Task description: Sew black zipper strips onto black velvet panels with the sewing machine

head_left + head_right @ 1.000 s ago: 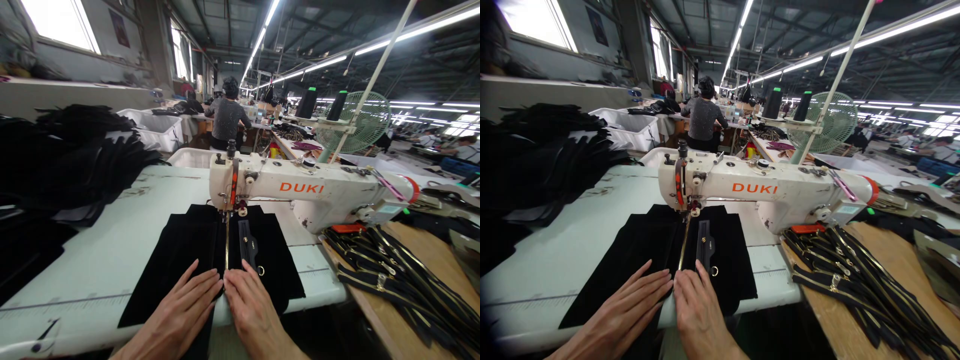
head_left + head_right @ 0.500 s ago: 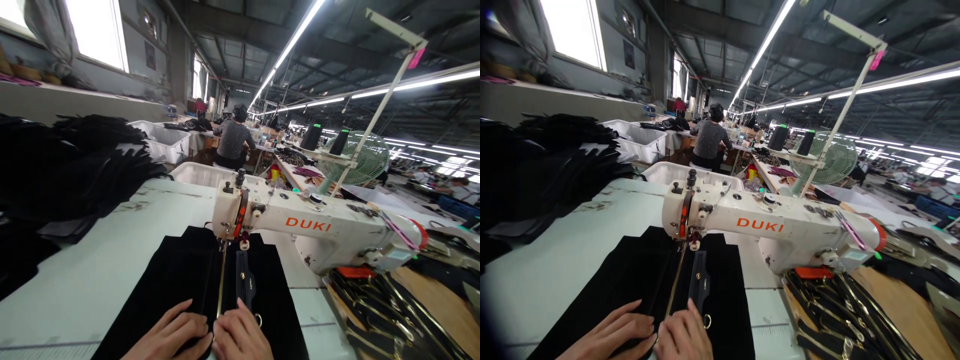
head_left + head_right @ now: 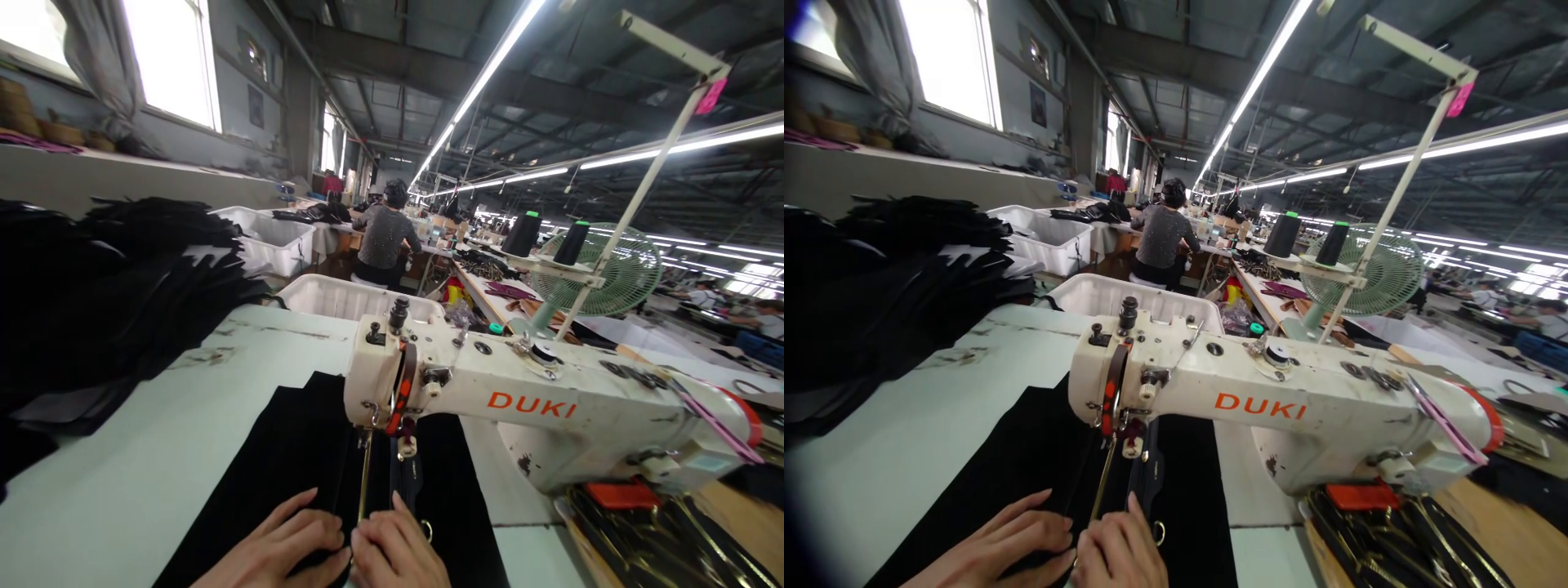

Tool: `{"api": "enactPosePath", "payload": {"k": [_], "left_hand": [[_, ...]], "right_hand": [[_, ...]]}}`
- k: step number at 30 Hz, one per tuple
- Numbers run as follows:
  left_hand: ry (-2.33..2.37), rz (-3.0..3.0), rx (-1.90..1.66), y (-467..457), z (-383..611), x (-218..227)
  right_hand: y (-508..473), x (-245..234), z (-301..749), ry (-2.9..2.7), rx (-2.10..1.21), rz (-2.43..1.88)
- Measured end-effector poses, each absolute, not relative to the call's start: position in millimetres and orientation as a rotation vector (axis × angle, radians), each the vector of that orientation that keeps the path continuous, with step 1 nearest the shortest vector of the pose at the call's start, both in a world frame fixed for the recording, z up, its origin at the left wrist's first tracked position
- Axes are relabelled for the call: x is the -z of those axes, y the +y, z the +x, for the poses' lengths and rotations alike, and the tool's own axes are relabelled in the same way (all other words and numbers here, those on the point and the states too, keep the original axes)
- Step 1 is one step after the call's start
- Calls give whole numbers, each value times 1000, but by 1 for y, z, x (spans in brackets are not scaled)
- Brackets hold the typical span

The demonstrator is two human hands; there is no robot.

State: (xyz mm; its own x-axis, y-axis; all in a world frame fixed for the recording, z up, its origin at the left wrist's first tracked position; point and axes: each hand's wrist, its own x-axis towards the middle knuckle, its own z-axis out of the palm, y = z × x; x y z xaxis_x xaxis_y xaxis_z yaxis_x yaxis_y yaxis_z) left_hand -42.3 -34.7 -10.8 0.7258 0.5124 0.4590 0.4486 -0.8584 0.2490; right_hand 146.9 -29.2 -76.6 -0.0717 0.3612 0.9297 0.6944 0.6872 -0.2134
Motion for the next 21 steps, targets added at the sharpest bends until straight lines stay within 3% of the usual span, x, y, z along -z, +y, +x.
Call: {"api": "enactPosePath", "payload": {"k": [9,21], "left_hand": [[859,2873,-694,-23,-53,-4],[1015,2845,-462,8,-28,-32]], "right_hand": [[-10,33,176,-2110,229,-787],[14,17,184,-2305,-116,-1037]]}}
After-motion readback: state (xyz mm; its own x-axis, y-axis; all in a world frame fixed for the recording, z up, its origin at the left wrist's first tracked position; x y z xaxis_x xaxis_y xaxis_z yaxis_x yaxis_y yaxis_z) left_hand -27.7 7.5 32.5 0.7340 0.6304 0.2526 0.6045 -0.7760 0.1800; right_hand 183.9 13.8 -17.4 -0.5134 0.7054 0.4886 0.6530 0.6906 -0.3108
